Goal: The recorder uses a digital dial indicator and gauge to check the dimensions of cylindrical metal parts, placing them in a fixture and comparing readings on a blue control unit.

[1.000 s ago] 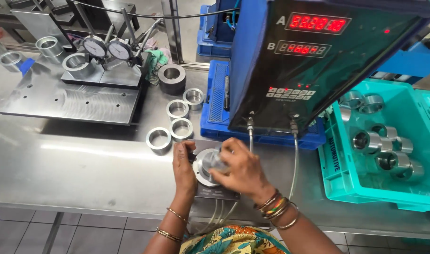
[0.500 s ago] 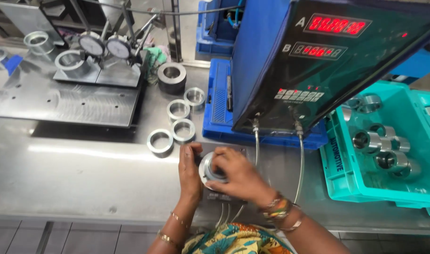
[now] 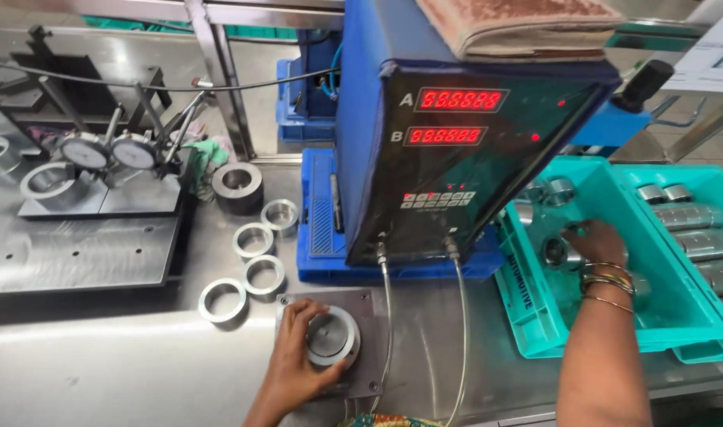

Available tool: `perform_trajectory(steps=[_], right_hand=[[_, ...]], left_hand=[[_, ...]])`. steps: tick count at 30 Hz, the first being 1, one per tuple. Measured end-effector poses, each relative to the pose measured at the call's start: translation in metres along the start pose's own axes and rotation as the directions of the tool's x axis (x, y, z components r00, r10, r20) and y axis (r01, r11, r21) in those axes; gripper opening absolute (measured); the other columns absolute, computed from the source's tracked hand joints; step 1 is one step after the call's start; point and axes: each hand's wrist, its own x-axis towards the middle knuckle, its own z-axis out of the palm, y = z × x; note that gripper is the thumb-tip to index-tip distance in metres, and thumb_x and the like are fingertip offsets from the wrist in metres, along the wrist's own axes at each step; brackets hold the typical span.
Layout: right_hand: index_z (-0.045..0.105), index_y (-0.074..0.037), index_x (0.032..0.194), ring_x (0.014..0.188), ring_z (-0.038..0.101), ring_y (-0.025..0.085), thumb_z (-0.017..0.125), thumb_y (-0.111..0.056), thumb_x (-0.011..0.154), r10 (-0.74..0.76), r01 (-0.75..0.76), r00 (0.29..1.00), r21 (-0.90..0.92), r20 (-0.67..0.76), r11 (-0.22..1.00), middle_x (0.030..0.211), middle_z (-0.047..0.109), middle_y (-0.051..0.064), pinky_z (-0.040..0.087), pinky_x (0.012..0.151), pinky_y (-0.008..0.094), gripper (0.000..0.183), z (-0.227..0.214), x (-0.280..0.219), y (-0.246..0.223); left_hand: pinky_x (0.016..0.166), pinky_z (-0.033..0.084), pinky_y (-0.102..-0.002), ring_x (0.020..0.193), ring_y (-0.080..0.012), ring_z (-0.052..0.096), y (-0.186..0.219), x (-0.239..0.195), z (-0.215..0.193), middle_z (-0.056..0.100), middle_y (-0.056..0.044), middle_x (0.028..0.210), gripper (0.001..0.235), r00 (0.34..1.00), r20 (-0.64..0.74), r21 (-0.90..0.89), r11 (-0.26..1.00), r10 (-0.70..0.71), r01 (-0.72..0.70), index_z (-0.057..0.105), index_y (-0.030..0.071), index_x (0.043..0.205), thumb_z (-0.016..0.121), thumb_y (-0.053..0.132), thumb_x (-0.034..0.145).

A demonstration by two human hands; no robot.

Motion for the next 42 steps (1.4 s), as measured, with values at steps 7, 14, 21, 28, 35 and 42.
perform_trajectory(steps=[7, 14, 21, 28, 35, 42], right_hand=[[0.064, -0.032, 0.136, 0.144, 0.032, 0.044, 0.084, -0.052, 0.072, 0.345, -0.31, 0.911, -0.178, 0.225, 0.934, 0.154, 0.046, 0.009, 0.037, 0.108, 0.066, 0.07, -0.021, -0.036, -0.069], [0.067, -0.025, 0.133, 0.144, 0.034, 0.043, 0.087, -0.047, 0.07, 0.429, -0.39, 0.899, -0.288, 0.084, 0.874, 0.152, 0.044, 0.012, 0.044, 0.103, 0.064, 0.07, -0.006, -0.04, -0.061], [0.071, -0.024, 0.131, 0.145, 0.036, 0.037, 0.089, -0.051, 0.067, 0.477, -0.395, 0.868, -0.395, 0.134, 0.83, 0.149, 0.052, 0.009, 0.042, 0.107, 0.061, 0.072, -0.016, -0.044, -0.068], [0.077, -0.015, 0.122, 0.127, 0.056, 0.044, 0.091, -0.056, 0.063, 0.42, -0.391, 0.868, -0.157, 0.266, 0.907, 0.123, 0.072, 0.019, 0.049, 0.103, 0.054, 0.074, -0.037, -0.048, -0.053], [0.069, -0.01, 0.115, 0.108, 0.064, 0.036, 0.085, -0.023, 0.073, 0.448, -0.335, 0.858, 0.935, 0.251, 0.118, 0.118, 0.066, 0.013, 0.053, 0.082, 0.06, 0.047, -0.074, -0.086, -0.082], [0.054, -0.012, 0.136, 0.126, 0.059, 0.037, 0.083, -0.039, 0.089, 0.414, -0.148, 0.83, 0.863, 0.374, -0.483, 0.136, 0.06, 0.017, 0.054, 0.094, 0.063, 0.061, -0.08, -0.102, -0.082]], left_hand=[[0.111, 0.04, -0.047, 0.139, -0.0403, 0.039, 0.006, 0.005, 0.005, 0.039, -0.019, 0.142, 0.09, 0.988, 0.144, 0.001, 0.998, -0.056, 0.056, 0.057, 0.014, 0.135, 0.094, 0.027, 0.054], [0.112, 0.041, -0.049, 0.14, -0.039, 0.043, -0.003, 0.0, -0.007, 0.043, -0.018, 0.141, 0.084, 0.988, 0.155, -0.076, 0.997, -0.005, 0.017, 0.053, 0.015, 0.137, 0.088, 0.024, 0.061], [0.107, 0.042, -0.047, 0.136, -0.0378, 0.037, 0.015, 0.005, 0.005, 0.035, -0.018, 0.139, 0.1, 0.984, 0.051, 0.066, 0.983, -0.173, 0.17, 0.052, 0.019, 0.139, 0.098, 0.032, 0.051], [0.115, 0.039, -0.053, 0.146, -0.0407, 0.041, -0.001, 0.001, -0.01, 0.043, -0.018, 0.151, 0.085, 0.974, 0.207, -0.139, 0.988, 0.088, -0.059, 0.052, 0.014, 0.142, 0.086, 0.023, 0.064], [0.111, 0.044, -0.047, 0.137, -0.0365, 0.044, 0.008, 0.002, -0.006, 0.041, -0.015, 0.141, 0.093, 0.984, 0.118, 0.038, 0.991, -0.133, 0.129, 0.05, 0.018, 0.139, 0.092, 0.028, 0.056], [0.107, 0.041, -0.048, 0.135, -0.0405, 0.04, 0.029, 0.007, -0.002, 0.039, -0.017, 0.145, 0.098, 0.991, 0.11, 0.05, 0.996, -0.074, 0.069, 0.048, 0.016, 0.14, 0.093, 0.023, 0.053]])
